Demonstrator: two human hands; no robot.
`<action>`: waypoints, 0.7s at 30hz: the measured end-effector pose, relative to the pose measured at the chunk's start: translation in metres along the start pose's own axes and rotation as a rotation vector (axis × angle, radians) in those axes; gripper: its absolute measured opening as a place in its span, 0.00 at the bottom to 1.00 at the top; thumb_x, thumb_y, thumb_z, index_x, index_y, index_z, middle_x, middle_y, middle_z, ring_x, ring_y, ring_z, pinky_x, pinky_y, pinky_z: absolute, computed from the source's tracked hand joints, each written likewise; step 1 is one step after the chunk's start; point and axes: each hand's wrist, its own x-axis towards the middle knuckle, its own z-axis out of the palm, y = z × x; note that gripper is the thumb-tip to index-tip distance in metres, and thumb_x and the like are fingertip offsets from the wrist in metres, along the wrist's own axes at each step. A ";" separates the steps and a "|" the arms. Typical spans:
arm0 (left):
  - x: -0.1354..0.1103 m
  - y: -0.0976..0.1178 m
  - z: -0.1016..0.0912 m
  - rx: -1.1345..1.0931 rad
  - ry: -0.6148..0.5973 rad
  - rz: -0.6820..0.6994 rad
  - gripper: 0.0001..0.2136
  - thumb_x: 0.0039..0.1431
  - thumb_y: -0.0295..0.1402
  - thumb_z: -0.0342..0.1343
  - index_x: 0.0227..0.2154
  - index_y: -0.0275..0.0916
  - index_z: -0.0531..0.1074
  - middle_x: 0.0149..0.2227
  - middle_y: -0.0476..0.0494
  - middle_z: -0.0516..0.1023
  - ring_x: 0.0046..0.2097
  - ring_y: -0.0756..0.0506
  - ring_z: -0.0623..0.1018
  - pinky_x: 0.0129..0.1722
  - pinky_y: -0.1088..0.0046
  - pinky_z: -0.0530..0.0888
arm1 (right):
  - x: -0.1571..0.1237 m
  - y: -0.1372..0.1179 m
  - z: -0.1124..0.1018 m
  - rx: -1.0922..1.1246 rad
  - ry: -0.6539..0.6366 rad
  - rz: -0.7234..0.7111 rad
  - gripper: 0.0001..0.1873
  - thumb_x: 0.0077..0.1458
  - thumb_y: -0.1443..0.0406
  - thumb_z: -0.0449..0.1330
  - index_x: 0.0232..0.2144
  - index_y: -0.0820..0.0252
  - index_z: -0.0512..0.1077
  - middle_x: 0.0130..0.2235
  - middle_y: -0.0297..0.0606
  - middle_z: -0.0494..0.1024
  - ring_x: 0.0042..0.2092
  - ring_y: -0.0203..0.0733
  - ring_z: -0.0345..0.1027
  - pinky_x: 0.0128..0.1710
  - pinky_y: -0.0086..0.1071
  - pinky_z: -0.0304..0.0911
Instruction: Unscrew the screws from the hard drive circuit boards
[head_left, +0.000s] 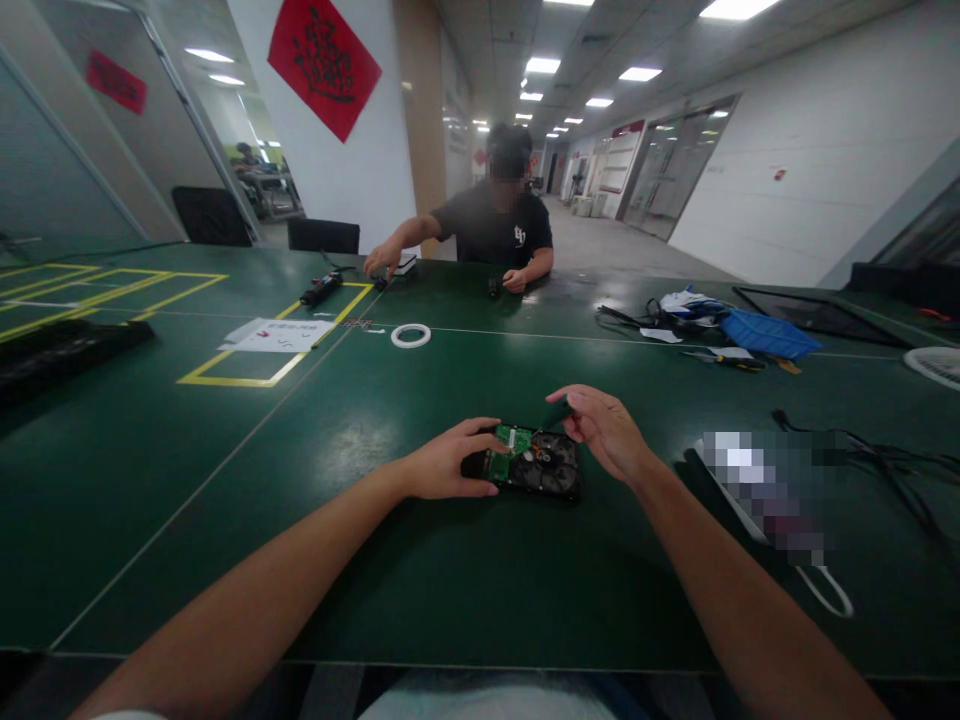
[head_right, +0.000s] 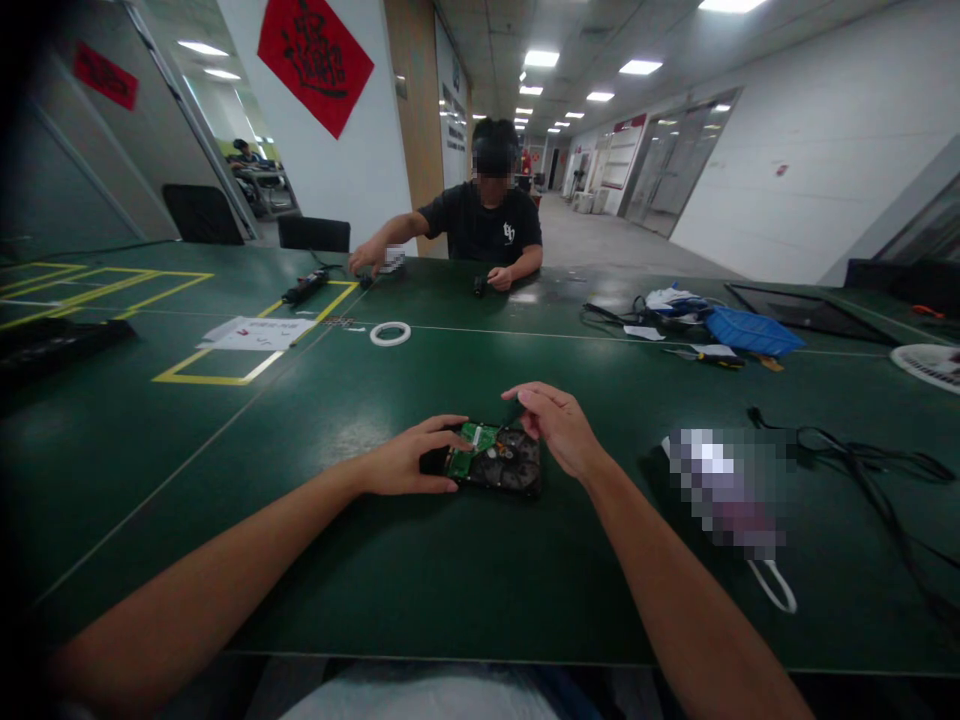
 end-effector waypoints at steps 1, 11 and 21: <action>0.000 0.000 0.000 -0.002 0.001 -0.002 0.29 0.54 0.44 0.70 0.58 0.50 0.71 0.69 0.39 0.57 0.68 0.34 0.63 0.65 0.51 0.65 | 0.000 0.000 0.000 0.017 -0.005 0.002 0.12 0.57 0.56 0.64 0.37 0.58 0.77 0.35 0.37 0.77 0.24 0.32 0.58 0.20 0.29 0.51; 0.000 -0.001 0.001 0.002 -0.002 0.003 0.29 0.55 0.45 0.69 0.58 0.51 0.71 0.70 0.40 0.57 0.68 0.34 0.63 0.65 0.52 0.65 | -0.007 -0.001 0.013 0.170 -0.118 0.121 0.18 0.60 0.53 0.62 0.49 0.53 0.74 0.42 0.38 0.78 0.23 0.29 0.61 0.15 0.25 0.45; 0.000 0.001 -0.001 0.014 -0.015 -0.007 0.28 0.55 0.45 0.68 0.59 0.51 0.70 0.70 0.39 0.56 0.68 0.34 0.63 0.65 0.51 0.65 | 0.000 0.004 0.001 0.057 0.032 -0.007 0.14 0.58 0.53 0.65 0.35 0.56 0.71 0.39 0.36 0.78 0.26 0.31 0.62 0.21 0.26 0.54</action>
